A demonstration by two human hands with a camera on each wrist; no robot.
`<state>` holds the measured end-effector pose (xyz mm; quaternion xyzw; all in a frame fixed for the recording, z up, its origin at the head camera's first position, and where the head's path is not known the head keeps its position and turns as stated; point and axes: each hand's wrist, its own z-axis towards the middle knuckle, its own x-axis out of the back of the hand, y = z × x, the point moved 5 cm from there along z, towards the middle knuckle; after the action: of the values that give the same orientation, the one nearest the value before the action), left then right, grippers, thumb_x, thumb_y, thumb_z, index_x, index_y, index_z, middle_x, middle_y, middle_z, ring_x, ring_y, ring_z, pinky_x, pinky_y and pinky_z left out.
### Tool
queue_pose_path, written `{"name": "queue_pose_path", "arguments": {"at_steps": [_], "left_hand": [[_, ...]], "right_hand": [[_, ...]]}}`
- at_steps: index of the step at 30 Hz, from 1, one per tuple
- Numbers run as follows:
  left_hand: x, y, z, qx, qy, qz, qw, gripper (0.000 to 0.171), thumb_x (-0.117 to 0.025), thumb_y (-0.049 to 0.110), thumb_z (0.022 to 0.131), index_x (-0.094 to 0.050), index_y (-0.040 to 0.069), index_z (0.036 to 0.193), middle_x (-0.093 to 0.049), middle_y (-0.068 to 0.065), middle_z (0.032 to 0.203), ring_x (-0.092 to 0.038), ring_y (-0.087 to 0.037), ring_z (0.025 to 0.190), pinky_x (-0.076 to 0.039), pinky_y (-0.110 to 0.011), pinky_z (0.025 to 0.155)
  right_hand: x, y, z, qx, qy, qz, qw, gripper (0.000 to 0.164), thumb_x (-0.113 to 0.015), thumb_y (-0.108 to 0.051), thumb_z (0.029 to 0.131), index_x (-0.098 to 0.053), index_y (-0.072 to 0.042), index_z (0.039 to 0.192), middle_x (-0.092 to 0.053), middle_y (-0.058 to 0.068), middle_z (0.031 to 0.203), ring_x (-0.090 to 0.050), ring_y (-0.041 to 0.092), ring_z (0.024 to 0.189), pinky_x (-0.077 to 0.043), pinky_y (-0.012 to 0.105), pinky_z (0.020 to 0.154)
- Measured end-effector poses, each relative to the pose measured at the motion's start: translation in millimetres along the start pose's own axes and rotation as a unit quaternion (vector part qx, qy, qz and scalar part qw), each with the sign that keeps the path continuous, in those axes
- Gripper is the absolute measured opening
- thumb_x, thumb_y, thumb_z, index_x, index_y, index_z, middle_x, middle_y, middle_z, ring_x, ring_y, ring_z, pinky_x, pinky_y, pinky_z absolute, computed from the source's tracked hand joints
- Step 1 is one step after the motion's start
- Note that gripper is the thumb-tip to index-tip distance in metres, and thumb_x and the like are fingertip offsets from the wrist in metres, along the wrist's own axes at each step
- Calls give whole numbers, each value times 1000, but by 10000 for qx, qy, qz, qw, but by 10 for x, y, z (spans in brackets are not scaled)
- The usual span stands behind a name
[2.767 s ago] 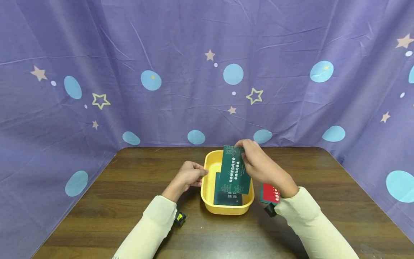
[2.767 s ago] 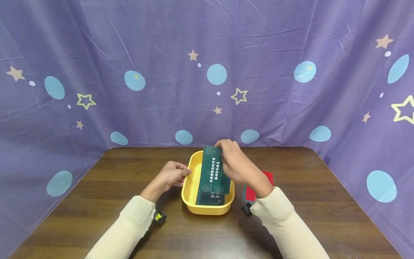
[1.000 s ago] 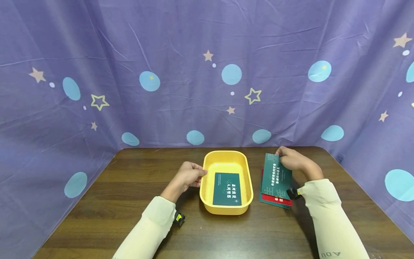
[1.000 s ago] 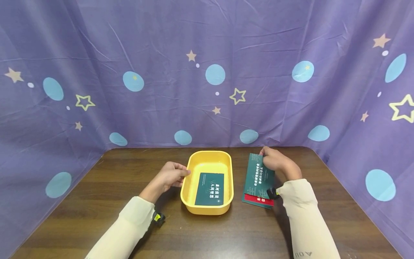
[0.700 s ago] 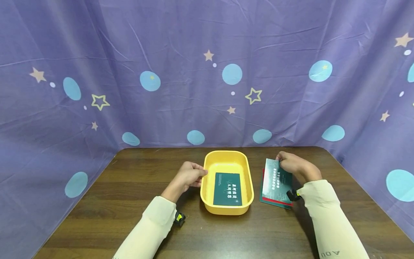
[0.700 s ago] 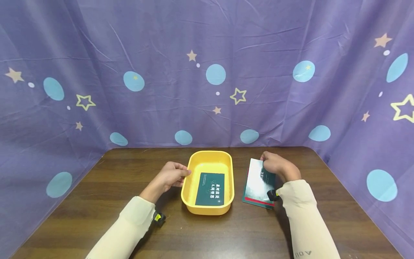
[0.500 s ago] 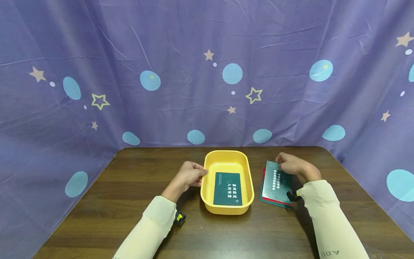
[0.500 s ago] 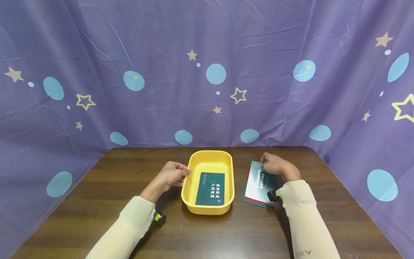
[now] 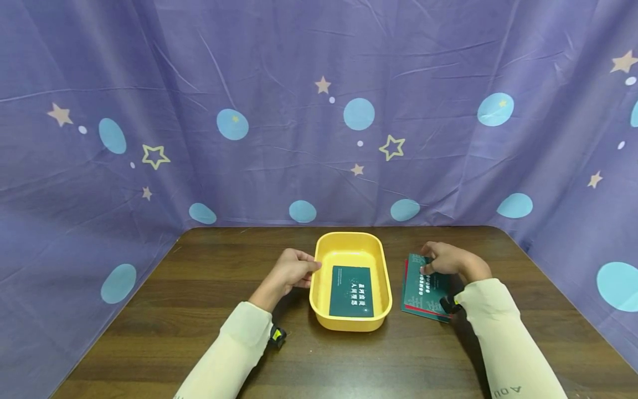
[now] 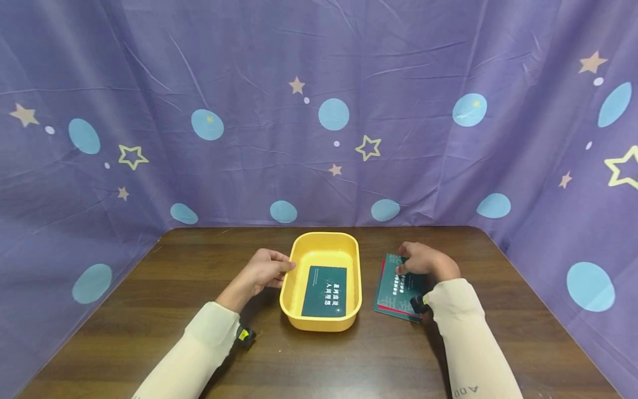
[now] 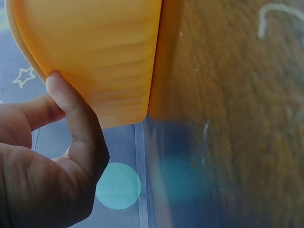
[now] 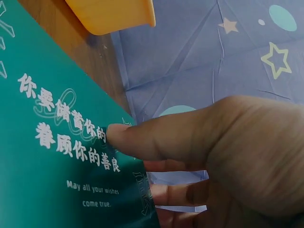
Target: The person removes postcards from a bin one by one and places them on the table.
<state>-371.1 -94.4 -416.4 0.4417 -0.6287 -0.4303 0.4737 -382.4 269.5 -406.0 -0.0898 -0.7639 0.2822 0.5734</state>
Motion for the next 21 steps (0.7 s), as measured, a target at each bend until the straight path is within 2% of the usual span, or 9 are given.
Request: {"name": "queue_pose_path", "arguments": {"at_steps": [7,15,21], "left_hand": [[3,-2,-2,17,26,-3,10000,18,-70,6,88,-61,-5,98,-63,-15,76,-56,-12,53,-58,-27,51],[0,6,-2,16,3,20,10000,18,-70,7,88,-61,-5,98,-63,-12,73,-57,-12,52,-58,-27,51],[1,-2,-2,7,-4,2,10000,18,-70,7,88,-61,-5,98,-62,-11,72,-56,-11,52,-58,-26,50]], "right_hand": [[-57,14,44,64,-14,-249,9997,59,-79,-20,80,-52,7,125,-55,23,112,-51,32,101,-47,49,88],[-80,10,67,191,127,-182,9996,55,-82,-17,76,-55,6,119,-50,14,96,-49,27,93,-46,42,84],[-78,-22,76,280,218,-415,9985,55,-84,-18,75,-57,6,117,-53,14,96,-50,26,91,-48,44,83]]}}
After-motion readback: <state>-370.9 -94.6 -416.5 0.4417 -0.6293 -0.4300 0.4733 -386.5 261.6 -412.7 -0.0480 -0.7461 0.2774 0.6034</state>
